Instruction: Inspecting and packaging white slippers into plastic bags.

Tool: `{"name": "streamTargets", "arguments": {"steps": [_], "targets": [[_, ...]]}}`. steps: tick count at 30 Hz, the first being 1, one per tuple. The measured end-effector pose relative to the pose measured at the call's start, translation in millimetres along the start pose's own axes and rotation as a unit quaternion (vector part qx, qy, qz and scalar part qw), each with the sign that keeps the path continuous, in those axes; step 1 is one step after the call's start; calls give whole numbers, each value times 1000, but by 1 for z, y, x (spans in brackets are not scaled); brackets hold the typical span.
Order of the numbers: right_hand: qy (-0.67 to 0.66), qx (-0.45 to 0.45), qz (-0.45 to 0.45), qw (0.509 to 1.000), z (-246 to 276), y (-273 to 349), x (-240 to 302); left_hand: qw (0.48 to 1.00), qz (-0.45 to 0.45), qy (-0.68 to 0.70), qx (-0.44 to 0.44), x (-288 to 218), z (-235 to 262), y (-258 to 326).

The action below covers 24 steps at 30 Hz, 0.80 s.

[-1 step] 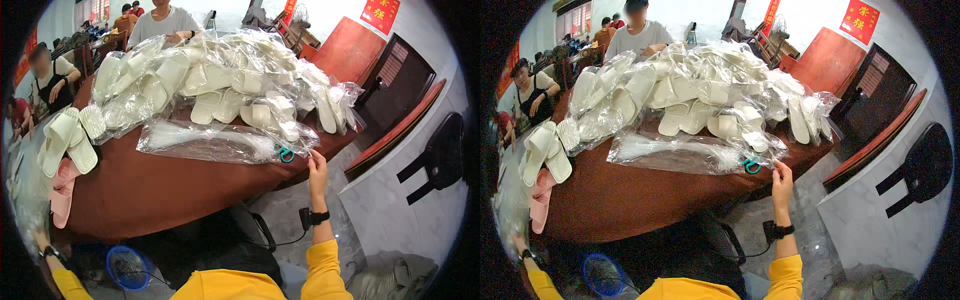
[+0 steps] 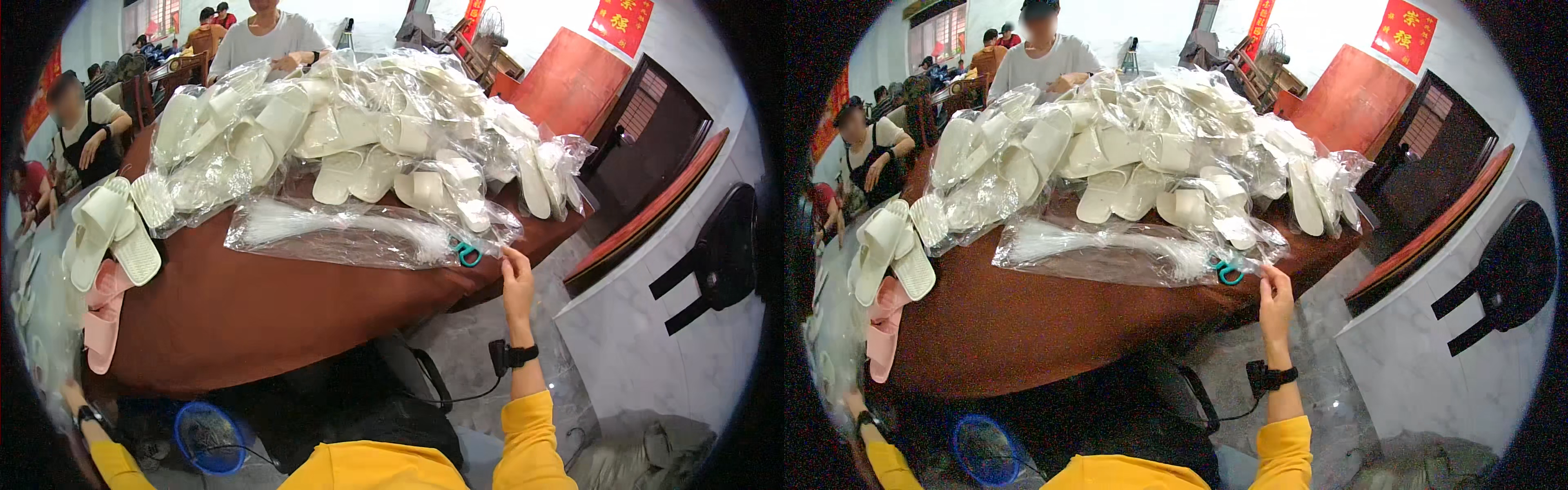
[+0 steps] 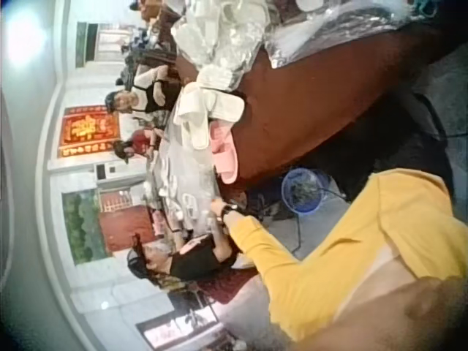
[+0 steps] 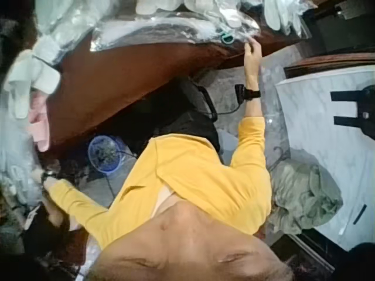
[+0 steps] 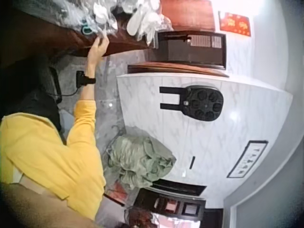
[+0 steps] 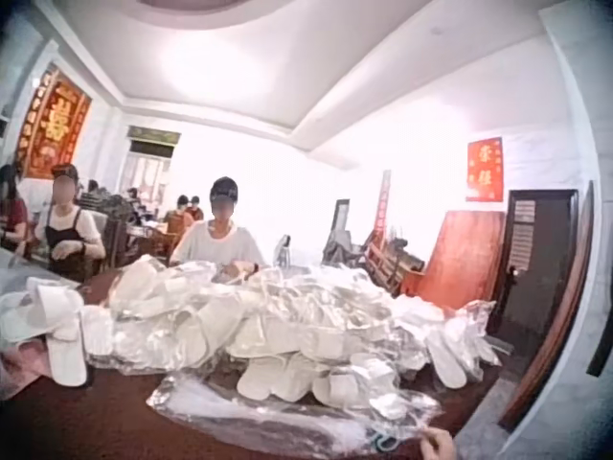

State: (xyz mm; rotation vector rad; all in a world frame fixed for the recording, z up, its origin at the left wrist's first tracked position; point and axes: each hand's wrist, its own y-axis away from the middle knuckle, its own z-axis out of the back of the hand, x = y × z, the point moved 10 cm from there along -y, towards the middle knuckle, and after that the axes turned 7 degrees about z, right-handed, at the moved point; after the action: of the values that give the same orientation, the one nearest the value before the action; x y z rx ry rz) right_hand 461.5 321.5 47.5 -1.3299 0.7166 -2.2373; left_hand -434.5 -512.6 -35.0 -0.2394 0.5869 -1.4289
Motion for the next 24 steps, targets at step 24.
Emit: {"name": "streamTargets", "arguments": {"steps": [24], "targets": [[129, 250, 162, 946, -91, -113, 15, 995, -44, 64, -62, -91, 43, 120]]}}
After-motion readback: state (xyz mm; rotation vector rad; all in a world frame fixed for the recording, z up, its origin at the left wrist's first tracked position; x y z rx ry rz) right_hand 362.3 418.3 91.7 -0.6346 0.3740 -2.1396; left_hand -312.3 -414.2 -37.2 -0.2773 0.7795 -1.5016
